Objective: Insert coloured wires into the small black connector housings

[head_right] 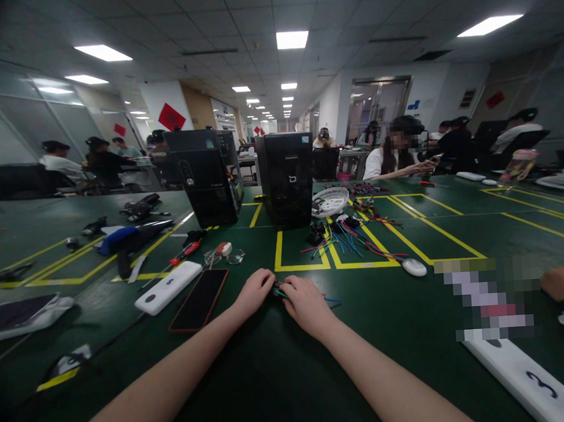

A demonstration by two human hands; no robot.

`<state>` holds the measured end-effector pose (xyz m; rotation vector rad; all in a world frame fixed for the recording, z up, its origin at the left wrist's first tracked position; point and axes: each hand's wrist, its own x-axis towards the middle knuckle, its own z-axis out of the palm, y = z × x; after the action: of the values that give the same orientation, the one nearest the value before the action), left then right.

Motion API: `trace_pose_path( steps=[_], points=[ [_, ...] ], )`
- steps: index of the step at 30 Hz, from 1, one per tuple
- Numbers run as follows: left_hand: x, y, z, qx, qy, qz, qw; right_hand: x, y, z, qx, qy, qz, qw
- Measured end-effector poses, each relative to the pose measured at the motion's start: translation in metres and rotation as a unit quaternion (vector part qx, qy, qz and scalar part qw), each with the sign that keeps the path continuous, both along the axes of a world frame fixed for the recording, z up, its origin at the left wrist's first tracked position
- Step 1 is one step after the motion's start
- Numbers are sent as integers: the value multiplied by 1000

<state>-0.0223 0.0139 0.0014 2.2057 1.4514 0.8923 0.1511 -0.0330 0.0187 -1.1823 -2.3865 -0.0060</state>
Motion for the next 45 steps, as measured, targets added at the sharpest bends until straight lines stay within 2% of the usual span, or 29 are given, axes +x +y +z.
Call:
trace_pose_path(
  steps=[12,26,39,45],
  points=[
    [1,-2,0,6,20,18,1000,1,0,-2,19,4,13,1000],
    [1,-11,3,13,37,32,999,-1,1,-2,-2,-4,16,1000],
    [3,-12,6,18,107,33,994,-6,1,-4,4,20,4,1000],
    [5,-10,7,-5,78,35,996,-7,1,-3,26,34,-1,999]
  ],
)
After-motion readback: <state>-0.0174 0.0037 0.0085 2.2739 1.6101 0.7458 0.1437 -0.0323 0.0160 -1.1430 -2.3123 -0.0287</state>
